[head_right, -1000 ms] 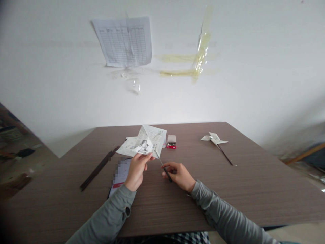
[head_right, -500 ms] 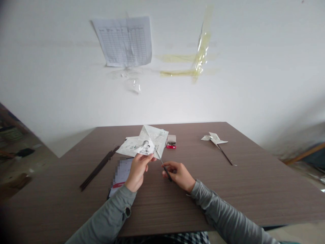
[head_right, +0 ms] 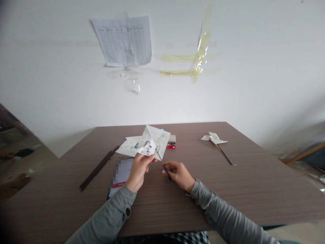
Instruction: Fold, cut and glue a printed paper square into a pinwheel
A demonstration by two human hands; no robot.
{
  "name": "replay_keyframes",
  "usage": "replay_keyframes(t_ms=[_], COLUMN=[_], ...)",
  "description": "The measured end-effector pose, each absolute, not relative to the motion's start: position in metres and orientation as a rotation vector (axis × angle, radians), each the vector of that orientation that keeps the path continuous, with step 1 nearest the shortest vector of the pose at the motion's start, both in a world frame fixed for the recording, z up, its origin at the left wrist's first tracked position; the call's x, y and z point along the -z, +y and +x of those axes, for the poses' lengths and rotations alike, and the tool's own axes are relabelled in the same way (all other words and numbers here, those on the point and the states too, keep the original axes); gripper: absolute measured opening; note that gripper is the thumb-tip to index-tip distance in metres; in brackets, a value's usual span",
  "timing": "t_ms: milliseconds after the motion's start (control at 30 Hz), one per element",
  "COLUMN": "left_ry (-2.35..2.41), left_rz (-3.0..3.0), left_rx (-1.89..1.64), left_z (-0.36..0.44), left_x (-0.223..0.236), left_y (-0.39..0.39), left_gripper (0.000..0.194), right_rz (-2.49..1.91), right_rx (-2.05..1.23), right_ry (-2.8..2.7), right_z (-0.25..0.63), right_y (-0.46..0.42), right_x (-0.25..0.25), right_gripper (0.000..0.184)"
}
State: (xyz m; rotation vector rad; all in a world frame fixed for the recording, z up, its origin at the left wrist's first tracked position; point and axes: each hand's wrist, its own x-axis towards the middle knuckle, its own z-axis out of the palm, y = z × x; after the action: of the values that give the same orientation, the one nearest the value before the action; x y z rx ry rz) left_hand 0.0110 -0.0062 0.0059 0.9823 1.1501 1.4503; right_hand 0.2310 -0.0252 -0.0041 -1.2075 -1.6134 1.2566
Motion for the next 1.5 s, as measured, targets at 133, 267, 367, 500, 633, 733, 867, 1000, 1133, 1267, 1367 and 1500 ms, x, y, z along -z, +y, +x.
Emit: replay_keyframes(t_ms=[133, 267, 367, 500, 633, 733, 867, 1000, 1133, 1267, 1367, 1500], left_ry=[1.152, 1.155, 1.151, 1.136, 1.134, 1.14, 1.141, 1.147, 1.152, 1.164, 1.161, 1.158], left_rz=[0.994, 0.978, 0.973, 0.982, 0.992, 0.988, 0.981, 0.997, 1.01, 0.998, 0.993, 1.001], left_rx=[-1.452, -1.449, -1.454, -1.461, -1.461, -1.455, -1.444, -1.425, -1.414, -1.406, -1.408, -1.404], left_z=[0.0109, 0.0113, 0.0114, 0.0113, 0.0111, 0.011, 0.0111, 0.0113, 0.0116, 0.012, 0.0119, 0.0115], left_x=[-0.0053, -0.0055, -0.0055, -0.005, -0.0048, -0.0054, -0.0062, -0.0061, -0.0055, -0.0051, -0.005, -0.0051], left_y=[-0.0059, -0.0056, -0.0054, -0.0057, -0.0061, -0.0062, -0.0064, -0.0069, -0.0074, -0.0076, -0.008, -0.0086], left_gripper=[0.036, 0.037, 0.038, 0.04, 0.039, 0.038, 0.04, 0.042, 0.041, 0.038, 0.037, 0.038], right_rz=[-1.198, -1.193, -1.19, -1.188, -1.188, -1.187, -1.185, -1.184, -1.186, -1.196, -1.204, -1.207], right_rx=[-1.259, -1.266, -1.253, -1.247, -1.257, -1.26, -1.25, -1.242, -1.238, -1.231, -1.239, -1.247], right_ry=[-1.609, -1.61, -1.614, -1.612, -1.611, -1.609, -1.613, -1.614, -1.597, -1.595, -1.6, -1.603], right_z=[0.231, 0.2312, 0.2311, 0.2303, 0.2298, 0.23, 0.231, 0.2316, 0.2311, 0.2305, 0.2306, 0.2308], right_y=[-0.0248, -0.024, -0.024, -0.025, -0.0255, -0.0254, -0.0246, -0.024, -0.0239, -0.0236, -0.0233, -0.023], right_x=[0.0052, 0.006, 0.0064, 0.0057, 0.0044, 0.0045, 0.0058, 0.0071, 0.0082, 0.0083, 0.008, 0.008], right_gripper=[0.071, 0.073, 0.072, 0.068, 0.068, 0.069, 0.07, 0.071, 0.069, 0.069, 0.071, 0.07])
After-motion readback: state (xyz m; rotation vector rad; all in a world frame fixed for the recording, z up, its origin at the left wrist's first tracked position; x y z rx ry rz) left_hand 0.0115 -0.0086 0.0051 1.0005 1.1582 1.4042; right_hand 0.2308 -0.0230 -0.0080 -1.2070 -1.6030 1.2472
